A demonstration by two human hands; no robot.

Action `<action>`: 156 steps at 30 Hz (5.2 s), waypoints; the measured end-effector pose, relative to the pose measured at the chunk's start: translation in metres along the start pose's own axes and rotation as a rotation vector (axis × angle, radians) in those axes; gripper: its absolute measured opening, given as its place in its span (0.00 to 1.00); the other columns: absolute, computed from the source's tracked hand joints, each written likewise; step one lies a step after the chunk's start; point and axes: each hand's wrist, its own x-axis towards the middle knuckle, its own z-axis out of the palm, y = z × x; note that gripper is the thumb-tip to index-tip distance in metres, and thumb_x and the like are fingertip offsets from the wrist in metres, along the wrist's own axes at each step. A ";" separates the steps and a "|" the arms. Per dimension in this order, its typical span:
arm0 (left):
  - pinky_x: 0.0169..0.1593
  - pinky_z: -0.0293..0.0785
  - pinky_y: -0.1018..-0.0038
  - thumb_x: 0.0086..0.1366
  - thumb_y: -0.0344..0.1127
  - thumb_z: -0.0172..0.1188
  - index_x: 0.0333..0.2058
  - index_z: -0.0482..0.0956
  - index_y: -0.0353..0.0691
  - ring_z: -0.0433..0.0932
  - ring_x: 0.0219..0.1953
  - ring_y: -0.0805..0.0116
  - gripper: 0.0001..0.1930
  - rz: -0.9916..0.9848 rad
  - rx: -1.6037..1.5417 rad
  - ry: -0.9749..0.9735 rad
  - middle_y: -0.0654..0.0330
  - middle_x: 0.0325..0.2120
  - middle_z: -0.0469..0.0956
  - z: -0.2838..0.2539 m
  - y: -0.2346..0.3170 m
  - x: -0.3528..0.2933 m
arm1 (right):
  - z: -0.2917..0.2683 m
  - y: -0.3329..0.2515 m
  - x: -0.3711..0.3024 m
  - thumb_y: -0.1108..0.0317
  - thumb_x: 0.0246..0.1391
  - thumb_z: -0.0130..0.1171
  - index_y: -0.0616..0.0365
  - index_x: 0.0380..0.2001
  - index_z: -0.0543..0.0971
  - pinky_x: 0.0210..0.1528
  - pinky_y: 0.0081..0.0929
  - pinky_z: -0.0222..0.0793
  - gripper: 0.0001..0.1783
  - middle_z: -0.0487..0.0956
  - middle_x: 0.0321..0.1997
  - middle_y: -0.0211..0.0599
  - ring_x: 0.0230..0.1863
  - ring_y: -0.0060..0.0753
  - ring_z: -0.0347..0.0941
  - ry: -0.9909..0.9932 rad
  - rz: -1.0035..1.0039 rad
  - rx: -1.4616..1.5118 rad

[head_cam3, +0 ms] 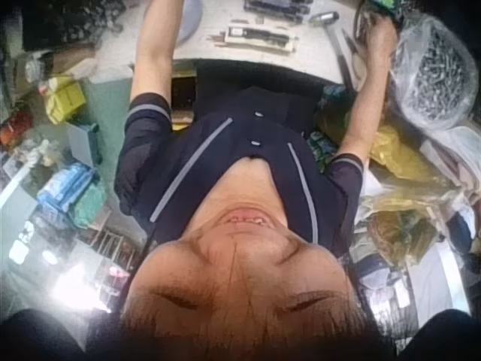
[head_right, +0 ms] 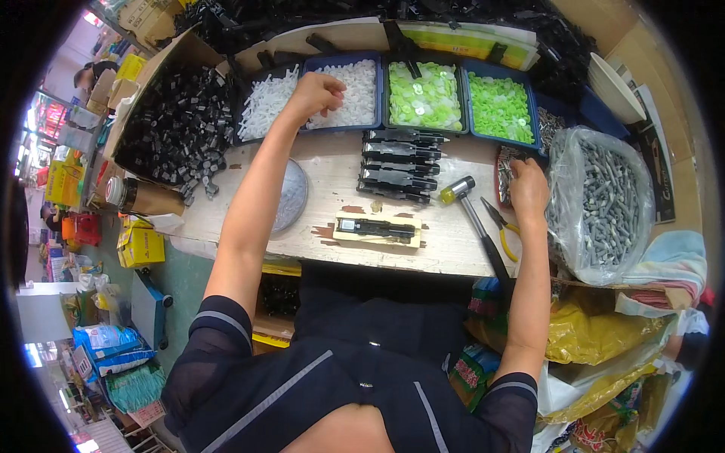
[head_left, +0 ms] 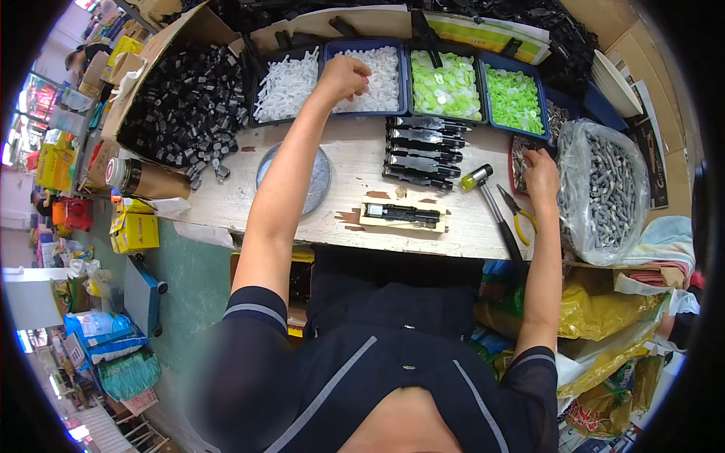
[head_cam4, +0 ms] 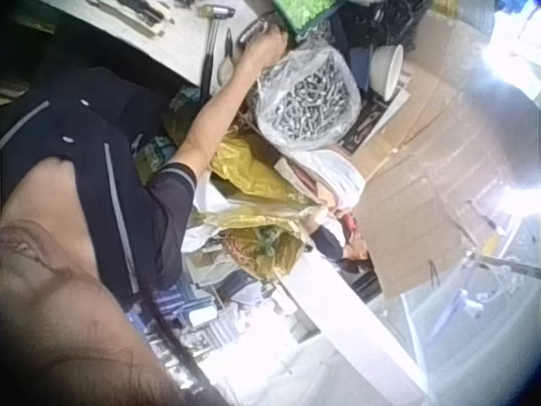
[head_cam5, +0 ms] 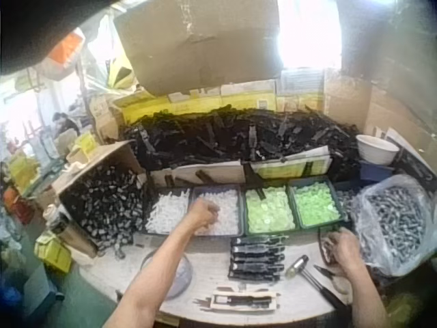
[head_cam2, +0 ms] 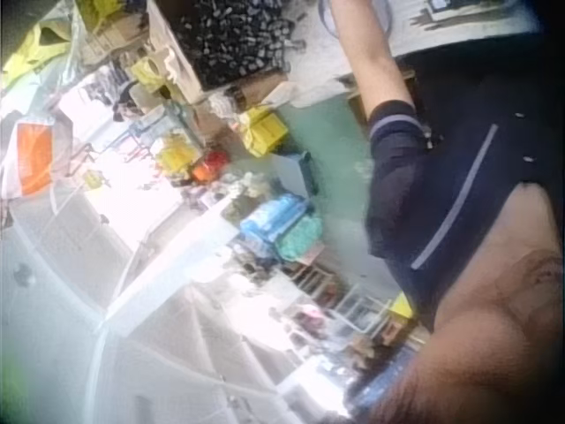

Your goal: Assembling small plastic toy components and inserting metal pins at a factory workbench.

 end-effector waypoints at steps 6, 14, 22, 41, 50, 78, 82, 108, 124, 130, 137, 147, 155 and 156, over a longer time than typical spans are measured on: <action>0.22 0.72 0.78 0.43 0.27 0.62 0.27 0.81 0.32 0.77 0.18 0.72 0.09 -0.084 -0.101 0.169 0.58 0.18 0.78 0.006 0.011 -0.015 | 0.013 0.009 -0.003 0.74 0.44 0.52 0.53 0.31 0.80 0.40 0.41 0.66 0.11 0.75 0.35 0.43 0.41 0.48 0.71 0.122 -0.050 0.028; 0.33 0.75 0.76 0.49 0.17 0.60 0.33 0.78 0.25 0.79 0.29 0.66 0.10 -0.020 -0.860 0.113 0.54 0.27 0.77 0.009 0.018 -0.104 | -0.003 -0.001 -0.017 0.80 0.44 0.54 0.60 0.29 0.79 0.37 0.30 0.64 0.08 0.73 0.29 0.39 0.34 0.41 0.70 0.353 -0.180 0.357; 0.27 0.71 0.82 0.60 0.25 0.54 0.40 0.78 0.30 0.73 0.25 0.75 0.10 -0.038 -0.940 0.004 0.60 0.27 0.74 0.070 0.022 -0.204 | -0.025 -0.120 -0.079 0.80 0.42 0.60 0.60 0.28 0.78 0.34 0.21 0.65 0.07 0.74 0.29 0.34 0.32 0.31 0.71 0.003 -0.604 0.842; 0.25 0.67 0.85 0.55 0.22 0.57 0.56 0.61 0.38 0.70 0.26 0.80 0.28 0.005 -0.645 -0.222 0.66 0.26 0.67 0.068 0.035 -0.238 | -0.013 -0.174 -0.093 0.79 0.40 0.56 0.55 0.28 0.76 0.38 0.30 0.59 0.09 0.70 0.30 0.32 0.35 0.36 0.65 -0.184 -0.975 0.788; 0.24 0.67 0.85 0.52 0.19 0.59 0.54 0.62 0.38 0.70 0.23 0.80 0.30 -0.056 -0.602 -0.183 0.66 0.24 0.69 0.075 0.035 -0.237 | -0.015 -0.172 -0.091 0.79 0.37 0.55 0.57 0.29 0.77 0.40 0.33 0.61 0.11 0.71 0.32 0.34 0.36 0.38 0.65 -0.301 -1.056 0.652; 0.23 0.66 0.84 0.54 0.27 0.62 0.33 0.80 0.34 0.70 0.23 0.81 0.07 -0.026 -0.538 0.232 0.63 0.24 0.73 0.090 0.015 -0.221 | 0.033 -0.167 -0.114 0.74 0.45 0.56 0.55 0.26 0.72 0.40 0.30 0.52 0.04 0.69 0.29 0.31 0.35 0.35 0.63 0.149 -0.611 0.633; 0.26 0.68 0.81 0.51 0.26 0.63 0.32 0.80 0.36 0.70 0.23 0.78 0.07 0.020 -0.356 0.208 0.62 0.23 0.73 0.092 0.007 -0.215 | 0.043 -0.171 -0.116 0.73 0.45 0.57 0.54 0.27 0.72 0.41 0.32 0.51 0.05 0.69 0.29 0.30 0.36 0.33 0.63 0.117 -0.643 0.541; 0.26 0.68 0.78 0.43 0.27 0.68 0.32 0.81 0.38 0.69 0.23 0.77 0.13 0.046 0.024 0.025 0.64 0.22 0.69 0.089 0.011 -0.202 | 0.056 -0.171 -0.116 0.76 0.44 0.54 0.56 0.29 0.69 0.44 0.36 0.52 0.07 0.68 0.33 0.33 0.39 0.37 0.62 0.143 -0.711 0.376; 0.27 0.70 0.72 0.39 0.30 0.71 0.30 0.81 0.38 0.72 0.23 0.69 0.15 0.036 0.119 0.043 0.60 0.22 0.71 0.091 0.015 -0.200 | 0.041 -0.169 -0.118 0.71 0.42 0.57 0.56 0.24 0.76 0.44 0.38 0.51 0.03 0.72 0.29 0.32 0.39 0.37 0.63 0.013 -0.568 0.489; 0.26 0.70 0.74 0.40 0.29 0.70 0.30 0.80 0.37 0.71 0.23 0.71 0.14 0.033 0.109 0.016 0.61 0.22 0.71 0.087 0.013 -0.199 | 0.036 -0.170 -0.108 0.70 0.40 0.59 0.55 0.23 0.76 0.41 0.36 0.50 0.04 0.71 0.24 0.30 0.37 0.34 0.63 -0.084 -0.600 0.473; 0.23 0.70 0.79 0.43 0.24 0.68 0.32 0.80 0.37 0.68 0.23 0.78 0.14 -0.043 -0.068 -0.078 0.65 0.24 0.68 0.085 0.009 -0.198 | 0.042 -0.166 -0.108 0.70 0.40 0.59 0.54 0.21 0.73 0.41 0.36 0.50 0.04 0.70 0.26 0.29 0.36 0.33 0.63 0.043 -0.648 0.554; 0.25 0.68 0.77 0.43 0.28 0.68 0.30 0.80 0.36 0.69 0.21 0.76 0.13 0.003 0.008 -0.091 0.62 0.19 0.71 0.084 0.010 -0.190 | 0.042 -0.159 -0.096 0.72 0.40 0.58 0.55 0.23 0.71 0.42 0.32 0.50 0.06 0.67 0.27 0.29 0.36 0.33 0.61 0.018 -0.841 0.532; 0.26 0.68 0.75 0.42 0.29 0.68 0.27 0.78 0.35 0.71 0.20 0.73 0.11 0.005 0.220 -0.177 0.60 0.17 0.73 0.078 0.028 -0.180 | 0.044 -0.154 -0.098 0.72 0.41 0.59 0.54 0.25 0.74 0.42 0.32 0.51 0.05 0.69 0.29 0.28 0.37 0.32 0.62 0.018 -0.809 0.582; 0.25 0.68 0.75 0.42 0.29 0.68 0.26 0.78 0.35 0.71 0.20 0.74 0.11 0.005 0.237 -0.220 0.61 0.16 0.73 0.077 0.030 -0.178 | 0.044 -0.154 -0.099 0.72 0.41 0.59 0.54 0.25 0.74 0.42 0.33 0.51 0.05 0.70 0.29 0.28 0.37 0.32 0.62 0.042 -0.816 0.573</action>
